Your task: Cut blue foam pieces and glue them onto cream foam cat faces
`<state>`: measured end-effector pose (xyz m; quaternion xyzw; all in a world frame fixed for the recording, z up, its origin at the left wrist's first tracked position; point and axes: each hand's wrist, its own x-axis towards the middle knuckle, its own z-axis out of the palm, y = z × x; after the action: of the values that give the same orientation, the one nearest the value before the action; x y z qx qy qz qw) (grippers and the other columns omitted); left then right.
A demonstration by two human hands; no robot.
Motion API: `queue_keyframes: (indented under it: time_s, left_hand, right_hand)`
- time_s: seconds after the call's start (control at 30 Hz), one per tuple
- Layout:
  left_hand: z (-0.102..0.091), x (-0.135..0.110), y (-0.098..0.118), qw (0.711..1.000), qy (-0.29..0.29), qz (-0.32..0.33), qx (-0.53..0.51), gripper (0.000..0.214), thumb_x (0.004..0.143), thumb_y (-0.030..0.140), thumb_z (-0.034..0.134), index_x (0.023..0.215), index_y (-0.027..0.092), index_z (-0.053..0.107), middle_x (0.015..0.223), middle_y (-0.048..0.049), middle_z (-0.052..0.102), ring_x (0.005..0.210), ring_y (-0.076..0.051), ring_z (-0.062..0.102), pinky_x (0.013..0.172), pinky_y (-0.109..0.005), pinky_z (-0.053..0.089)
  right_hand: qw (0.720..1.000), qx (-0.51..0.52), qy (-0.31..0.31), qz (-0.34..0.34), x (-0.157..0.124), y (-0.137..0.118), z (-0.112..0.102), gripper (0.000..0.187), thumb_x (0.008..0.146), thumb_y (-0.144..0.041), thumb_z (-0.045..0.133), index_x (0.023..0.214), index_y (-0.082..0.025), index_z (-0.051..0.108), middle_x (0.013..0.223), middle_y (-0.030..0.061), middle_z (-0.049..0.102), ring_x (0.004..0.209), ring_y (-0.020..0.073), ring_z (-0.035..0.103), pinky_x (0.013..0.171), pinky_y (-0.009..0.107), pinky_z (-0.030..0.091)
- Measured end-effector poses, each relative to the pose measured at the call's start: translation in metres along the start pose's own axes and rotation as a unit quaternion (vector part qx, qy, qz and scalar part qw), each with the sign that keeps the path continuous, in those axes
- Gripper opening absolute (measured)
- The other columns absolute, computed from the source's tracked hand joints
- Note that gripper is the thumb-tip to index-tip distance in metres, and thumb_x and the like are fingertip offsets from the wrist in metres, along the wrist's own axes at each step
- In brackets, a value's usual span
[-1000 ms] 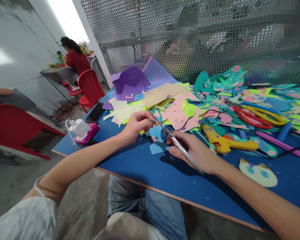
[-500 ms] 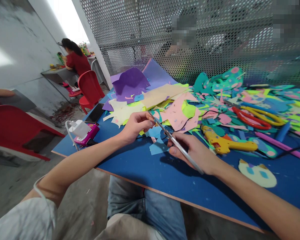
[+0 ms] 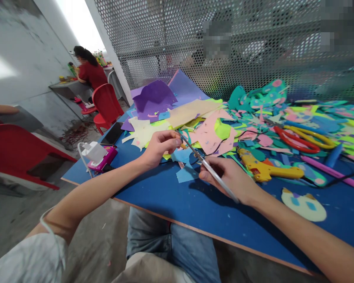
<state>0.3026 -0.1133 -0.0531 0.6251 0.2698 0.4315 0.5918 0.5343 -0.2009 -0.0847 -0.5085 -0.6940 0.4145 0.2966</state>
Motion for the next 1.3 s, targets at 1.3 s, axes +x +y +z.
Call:
queue_keyframes:
  time_s: [1.3]
  left_hand:
    - [0.0033,-0.0025,-0.0049,1.0,0.028,0.006,-0.003,0.029,0.07,0.04,0.084,0.071,0.014,0.071,0.065,0.0006,0.066,0.057,-0.006,0.052,0.063,-0.024,0.046]
  right_hand:
    - [0.999,0.014,0.007,-0.031,-0.0002,0.0018,0.006,0.061,0.083,-0.08,0.062,0.081,-0.019,0.056,0.075,0.0009,0.05,0.064,0.0126,0.039,0.052,0.024,0.033]
